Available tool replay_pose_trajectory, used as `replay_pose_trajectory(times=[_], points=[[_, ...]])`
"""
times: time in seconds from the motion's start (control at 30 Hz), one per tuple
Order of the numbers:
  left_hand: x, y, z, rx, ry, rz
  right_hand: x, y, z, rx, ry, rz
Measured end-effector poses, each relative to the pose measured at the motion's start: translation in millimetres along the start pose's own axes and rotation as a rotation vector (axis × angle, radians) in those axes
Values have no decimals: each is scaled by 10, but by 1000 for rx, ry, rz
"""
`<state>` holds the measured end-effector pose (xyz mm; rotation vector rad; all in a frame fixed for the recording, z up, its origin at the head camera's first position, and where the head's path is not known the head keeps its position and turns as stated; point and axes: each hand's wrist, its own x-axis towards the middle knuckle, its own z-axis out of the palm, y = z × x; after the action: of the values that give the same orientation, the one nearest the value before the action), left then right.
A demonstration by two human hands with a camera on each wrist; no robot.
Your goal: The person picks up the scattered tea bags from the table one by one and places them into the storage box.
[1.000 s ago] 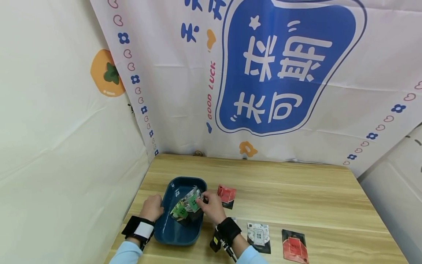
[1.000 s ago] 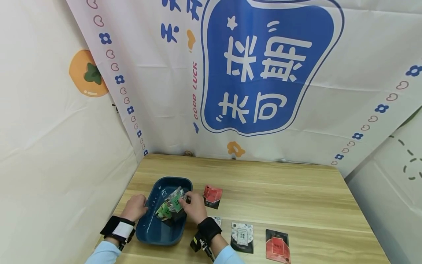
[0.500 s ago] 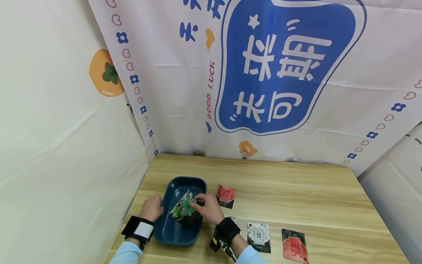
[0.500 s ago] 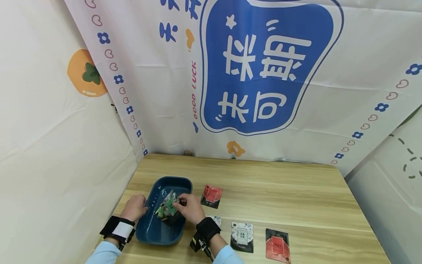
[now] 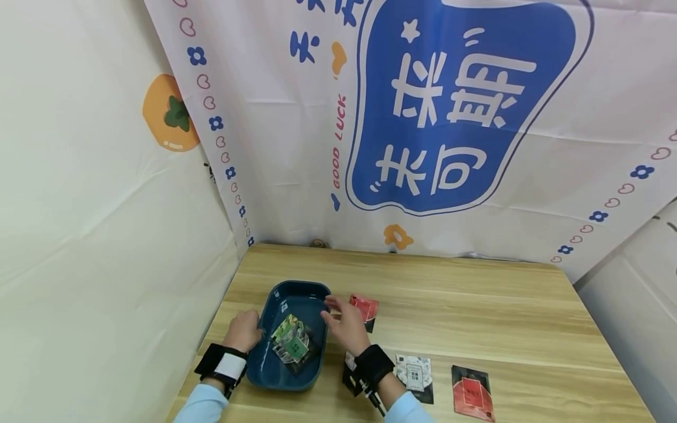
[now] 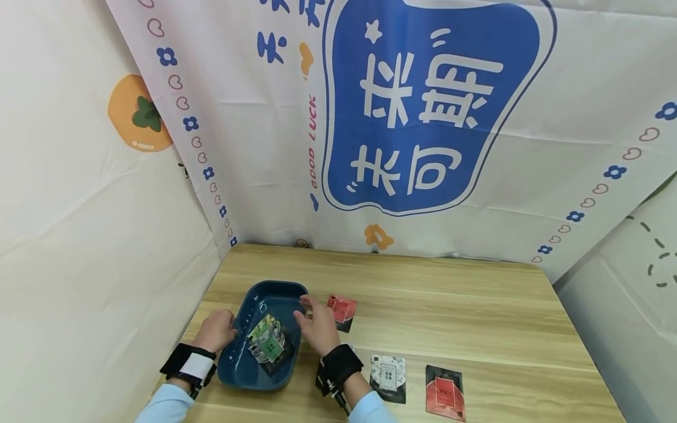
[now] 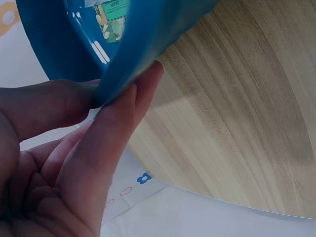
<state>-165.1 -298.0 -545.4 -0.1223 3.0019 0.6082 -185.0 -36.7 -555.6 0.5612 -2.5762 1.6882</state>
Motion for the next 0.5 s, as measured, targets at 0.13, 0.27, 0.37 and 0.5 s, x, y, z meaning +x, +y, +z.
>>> replay_pose_trajectory(times=[0.13,0.27,0.37,0.5], points=[[-1,-4,-21,14,15,13,3,33,-122,0,45,-22],[6,14,-28,16,5,1,11,94,-222,-32,69,-27],[15,29,-25,10,-8,-9,22,164,-290,-84,87,-12],[15,44,-23,7,-20,-24,33,254,-390,-142,111,9]])
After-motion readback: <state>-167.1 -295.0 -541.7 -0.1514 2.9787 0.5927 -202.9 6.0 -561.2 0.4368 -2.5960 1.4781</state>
